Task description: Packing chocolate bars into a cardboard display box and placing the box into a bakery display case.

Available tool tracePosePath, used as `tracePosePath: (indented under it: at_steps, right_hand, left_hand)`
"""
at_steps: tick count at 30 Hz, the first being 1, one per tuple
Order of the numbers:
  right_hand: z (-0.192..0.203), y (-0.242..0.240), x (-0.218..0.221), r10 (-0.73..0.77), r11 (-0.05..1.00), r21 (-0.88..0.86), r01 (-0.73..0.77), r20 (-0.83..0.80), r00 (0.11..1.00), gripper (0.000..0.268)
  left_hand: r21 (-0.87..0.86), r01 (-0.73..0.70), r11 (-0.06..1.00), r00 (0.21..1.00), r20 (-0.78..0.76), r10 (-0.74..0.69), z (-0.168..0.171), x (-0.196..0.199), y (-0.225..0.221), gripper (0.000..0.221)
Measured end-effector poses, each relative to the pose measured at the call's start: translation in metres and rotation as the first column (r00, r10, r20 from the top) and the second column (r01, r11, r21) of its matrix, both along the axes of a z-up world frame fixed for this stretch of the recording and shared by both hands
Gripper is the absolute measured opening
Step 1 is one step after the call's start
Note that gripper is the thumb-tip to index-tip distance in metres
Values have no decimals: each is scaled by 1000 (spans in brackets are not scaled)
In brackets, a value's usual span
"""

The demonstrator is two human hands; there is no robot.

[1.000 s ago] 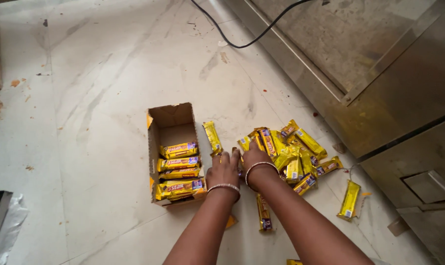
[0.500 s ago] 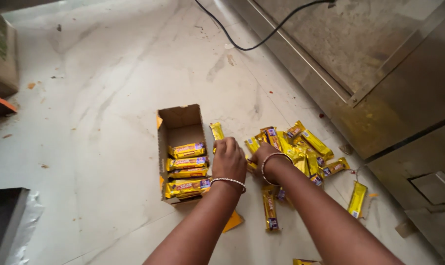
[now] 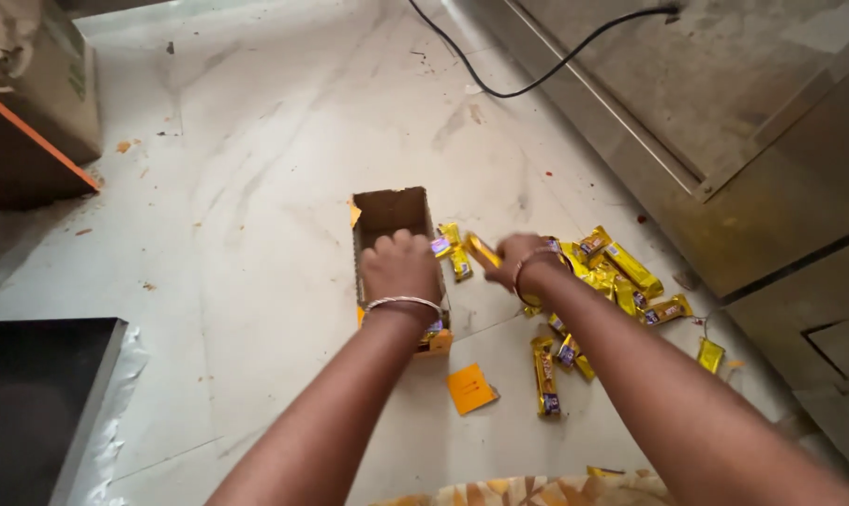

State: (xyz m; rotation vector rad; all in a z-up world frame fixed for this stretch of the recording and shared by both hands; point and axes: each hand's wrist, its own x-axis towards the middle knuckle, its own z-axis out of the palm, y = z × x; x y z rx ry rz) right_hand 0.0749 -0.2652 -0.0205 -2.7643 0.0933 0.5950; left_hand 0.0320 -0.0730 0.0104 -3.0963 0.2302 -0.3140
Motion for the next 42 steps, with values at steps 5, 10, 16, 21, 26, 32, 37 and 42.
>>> tracePosePath:
  at_steps: [5,10,16,21,26,32,37,42]
  right_hand:
    - [27,45,2,1,1000,22,-8,327,945,36]
    - [27,92,-13,52,983,134,-124,443,895,40]
    - [13,117,-29,80,953,239,-187,394,915,58]
    - [-1,114,-23,123,953,233,-193,284,951,60]
    - [-16,116,-21,200,960,149,-235,216,956,48]
    - [-11,114,-30,348,929,71,-365,175,921,45]
    - [-13,114,-26,425,904,-11,-427,112,898,28]
    - [-13,118,-18,363,928,71,-365,36,931,25]
  left_hand:
    - [-20,158,987,975,-157,-159,-4,-11,37,14]
    - [13,265,964,901,-361,-242,-7,-36,46,22]
    - [-121,89,989,897,-422,-132,-28,-30,48,18]
    - [-132,74,989,860,-494,-130,-24,-28,46,21]
    - [-170,85,982,883,-445,-153,-44,-21,50,19]
    - [-241,66,968,885,-435,-168,-39,-6,54,18]
    - [-180,92,979,855,-490,-170,-22,-1,54,21]
    - [-74,88,993,903,-414,-111,-46,5,55,18]
